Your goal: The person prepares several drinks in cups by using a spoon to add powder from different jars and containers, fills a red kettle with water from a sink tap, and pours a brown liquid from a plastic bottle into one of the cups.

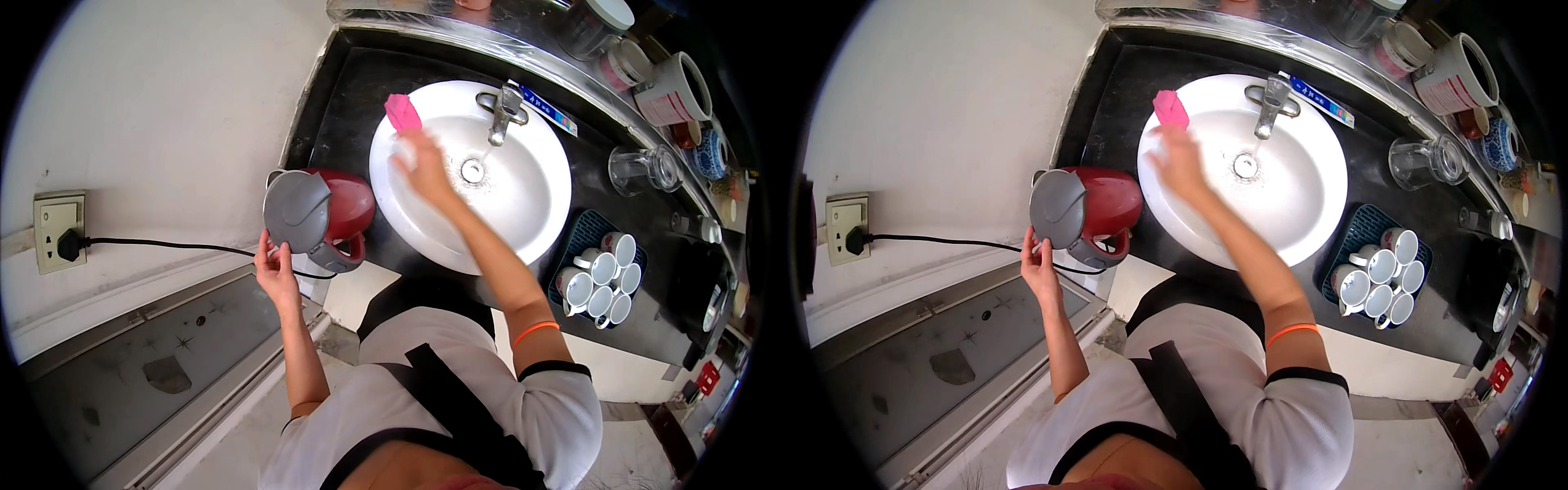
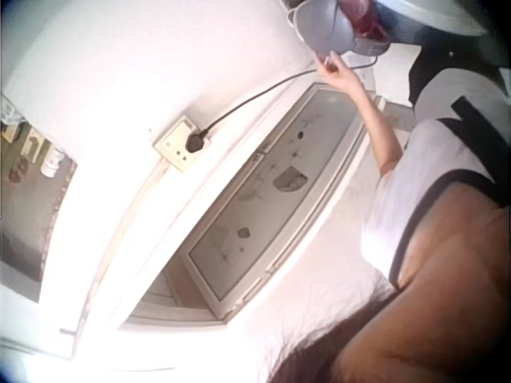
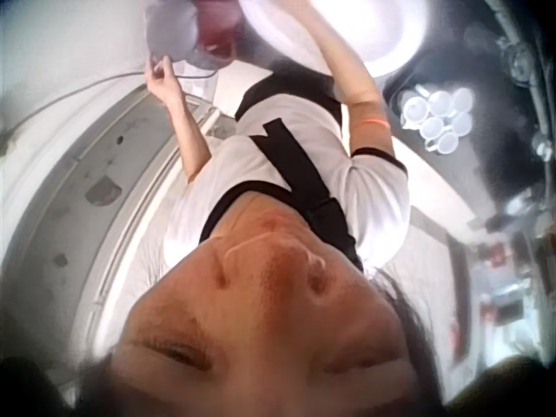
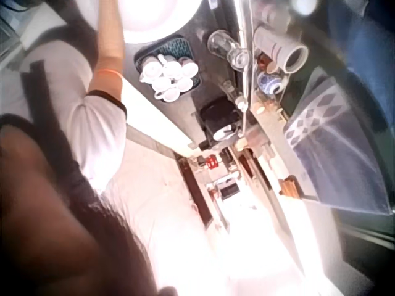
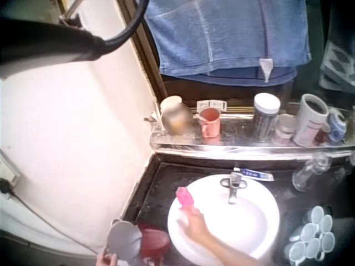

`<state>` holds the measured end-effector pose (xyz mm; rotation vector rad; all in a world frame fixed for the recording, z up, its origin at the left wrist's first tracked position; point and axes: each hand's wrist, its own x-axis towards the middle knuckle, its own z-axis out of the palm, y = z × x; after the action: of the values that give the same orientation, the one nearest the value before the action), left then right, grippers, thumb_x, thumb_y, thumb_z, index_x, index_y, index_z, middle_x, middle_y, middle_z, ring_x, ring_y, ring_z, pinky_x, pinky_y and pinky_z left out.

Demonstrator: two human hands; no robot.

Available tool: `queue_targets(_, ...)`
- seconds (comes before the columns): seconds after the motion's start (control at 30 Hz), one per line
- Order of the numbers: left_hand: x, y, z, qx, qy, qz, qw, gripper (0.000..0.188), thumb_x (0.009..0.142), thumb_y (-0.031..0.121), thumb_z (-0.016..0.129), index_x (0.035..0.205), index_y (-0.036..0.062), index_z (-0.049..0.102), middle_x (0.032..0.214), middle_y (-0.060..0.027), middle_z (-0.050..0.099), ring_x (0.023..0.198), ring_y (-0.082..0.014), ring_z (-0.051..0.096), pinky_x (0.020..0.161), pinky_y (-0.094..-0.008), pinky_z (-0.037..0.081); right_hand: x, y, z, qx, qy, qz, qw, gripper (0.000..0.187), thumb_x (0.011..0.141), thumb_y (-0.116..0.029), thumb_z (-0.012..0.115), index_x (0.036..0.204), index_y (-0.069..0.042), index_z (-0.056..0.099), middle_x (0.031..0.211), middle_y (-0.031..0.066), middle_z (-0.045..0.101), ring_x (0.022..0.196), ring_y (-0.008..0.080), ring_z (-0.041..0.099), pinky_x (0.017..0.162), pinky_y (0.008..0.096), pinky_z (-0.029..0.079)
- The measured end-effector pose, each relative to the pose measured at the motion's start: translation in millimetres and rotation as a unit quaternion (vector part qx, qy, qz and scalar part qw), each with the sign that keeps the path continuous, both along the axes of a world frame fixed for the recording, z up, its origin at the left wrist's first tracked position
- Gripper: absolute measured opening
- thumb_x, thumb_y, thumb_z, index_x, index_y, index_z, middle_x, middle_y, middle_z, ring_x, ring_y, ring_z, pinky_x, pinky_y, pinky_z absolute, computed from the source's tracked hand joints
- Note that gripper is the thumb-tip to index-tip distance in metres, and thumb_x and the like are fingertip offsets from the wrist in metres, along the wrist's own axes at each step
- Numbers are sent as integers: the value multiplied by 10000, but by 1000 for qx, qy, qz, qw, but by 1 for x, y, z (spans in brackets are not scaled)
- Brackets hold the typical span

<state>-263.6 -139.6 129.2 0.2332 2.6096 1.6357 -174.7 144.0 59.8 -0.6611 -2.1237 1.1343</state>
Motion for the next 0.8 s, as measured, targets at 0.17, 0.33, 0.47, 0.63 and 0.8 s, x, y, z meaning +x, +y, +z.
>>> queue_targets(0.17, 1, 3, 1, 18, 5, -10, 1000, 423, 807, 57, 614, 1216, 62, 503, 976, -20, 466, 685, -45, 468, 675, -189, 409, 60, 109, -10, 221, -134, -236, 937, 547, 703, -99, 657, 1208, -97, 448, 1266, 111, 426, 1166, 293, 382, 962, 444, 276)
queue_targets(0.33, 12, -1, -5, 94, -25, 2, 995, 480, 814, 43, 592, 1262, 60, 420, 1023, -37, 478, 805, -67, 484, 711, -210, 417, 80, 114, -31, 224, -243, -183, 926, 576, 734, -111, 639, 1257, -108, 397, 1303, 64, 398, 1227, 271, 324, 1003, 451, 222)
queue_targets(0.47, 46, -31, -35, 177, -188, -25, 966, 480, 815, 33, 576, 1255, 68, 388, 1074, -41, 495, 929, -98, 484, 804, -262, 411, 83, 114, -40, 237, -252, -186, 920, 599, 742, -114, 634, 1279, -104, 369, 1326, 44, 373, 1251, 261, 293, 1015, 468, 204)
queue_targets(0.63, 77, 6, -28, 219, -282, -127, 925, 382, 815, 52, 587, 1169, 52, 447, 1142, -47, 513, 1043, -126, 486, 903, -289, 369, 80, 76, -47, 243, -321, -188, 896, 625, 751, -185, 639, 1296, -87, 349, 1335, 82, 357, 1255, 263, 284, 1000, 487, 217)
queue_targets(0.8, 61, 24, -34, 280, -331, -124, 893, 279, 805, 64, 612, 1066, 32, 519, 1082, -62, 562, 1027, -145, 519, 906, -292, 373, 30, 33, 2, -164, -118, 48, 978, 590, 787, -337, 624, 1247, -59, 381, 1110, 140, 527, 1016, 251, 509, 859, 386, 392)
